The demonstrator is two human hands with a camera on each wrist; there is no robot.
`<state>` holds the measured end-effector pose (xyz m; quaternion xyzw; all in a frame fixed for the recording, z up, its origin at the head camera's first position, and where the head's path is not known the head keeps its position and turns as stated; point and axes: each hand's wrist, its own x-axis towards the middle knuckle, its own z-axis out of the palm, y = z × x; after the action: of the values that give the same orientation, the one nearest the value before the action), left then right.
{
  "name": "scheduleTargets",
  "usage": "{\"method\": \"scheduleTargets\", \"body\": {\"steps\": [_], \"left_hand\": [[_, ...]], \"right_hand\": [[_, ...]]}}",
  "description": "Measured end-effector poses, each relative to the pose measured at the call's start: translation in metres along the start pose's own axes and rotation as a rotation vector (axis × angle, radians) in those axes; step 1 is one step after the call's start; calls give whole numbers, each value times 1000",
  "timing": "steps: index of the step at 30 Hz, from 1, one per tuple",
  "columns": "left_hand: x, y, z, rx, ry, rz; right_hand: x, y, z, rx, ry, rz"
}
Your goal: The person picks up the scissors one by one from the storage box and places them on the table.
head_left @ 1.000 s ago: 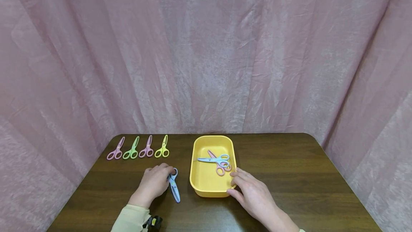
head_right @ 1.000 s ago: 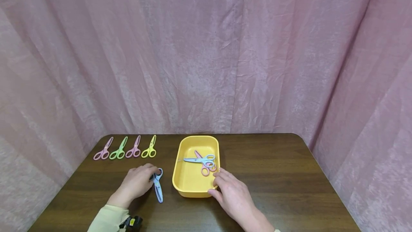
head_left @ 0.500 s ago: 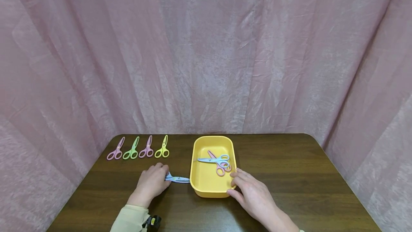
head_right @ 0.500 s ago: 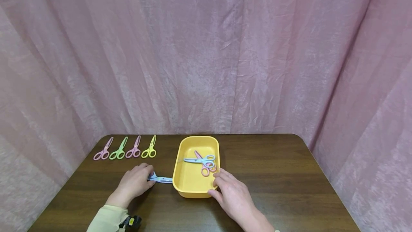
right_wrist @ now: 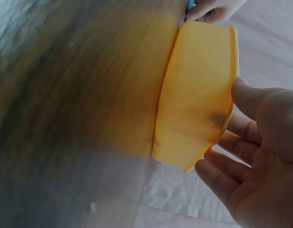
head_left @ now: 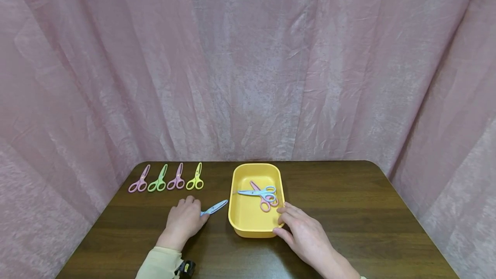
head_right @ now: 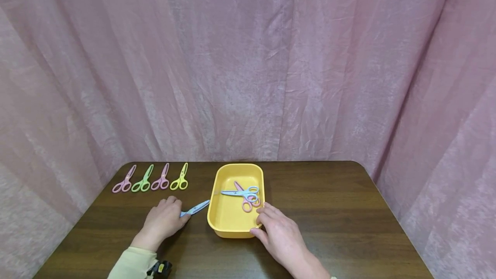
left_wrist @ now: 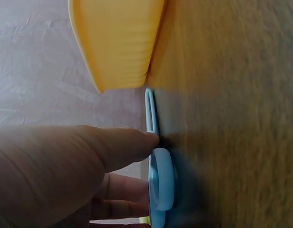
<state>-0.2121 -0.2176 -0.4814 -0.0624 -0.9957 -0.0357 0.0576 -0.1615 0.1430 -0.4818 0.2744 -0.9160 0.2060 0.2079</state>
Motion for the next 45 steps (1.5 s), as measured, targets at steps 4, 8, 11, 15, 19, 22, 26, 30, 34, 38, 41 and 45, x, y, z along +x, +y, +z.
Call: {"method": "scheduleTargets", "body": {"steps": [4,8,11,15,19,22,26,30,34,38,41,45], "left_hand": [[1,1,2,19,0,-14],[2,2,3,35,-9,-20],[1,4,2,38,-4,-12],[-3,7,0,28,42,24],[-11,8,-2,24,127,75],[-20,10,-4,38,195,112],[-32,14,-5,60,262,180],[-40,11,-3,47,211,290],[-43,4,-4,-10,77,363],[-47,-2,-4,-37,28,383],[-49,-4,-3,-34,35,398],[-52,-4,-1,-13,66,418]], "right_hand": [[0,0,0,-3,0,0],[0,0,0,-6,2,0],[0,0,1,-6,3,-2],[0,0,1,-5,3,-2],[-1,0,1,-4,6,-5],[-1,0,1,-6,11,-8],[-1,1,1,-7,11,-9],[0,1,0,-6,6,-10],[0,0,0,-3,-2,-9],[0,-1,0,-1,-11,-4],[0,-1,0,-6,-13,-1],[0,-1,0,-10,-14,0]]}}
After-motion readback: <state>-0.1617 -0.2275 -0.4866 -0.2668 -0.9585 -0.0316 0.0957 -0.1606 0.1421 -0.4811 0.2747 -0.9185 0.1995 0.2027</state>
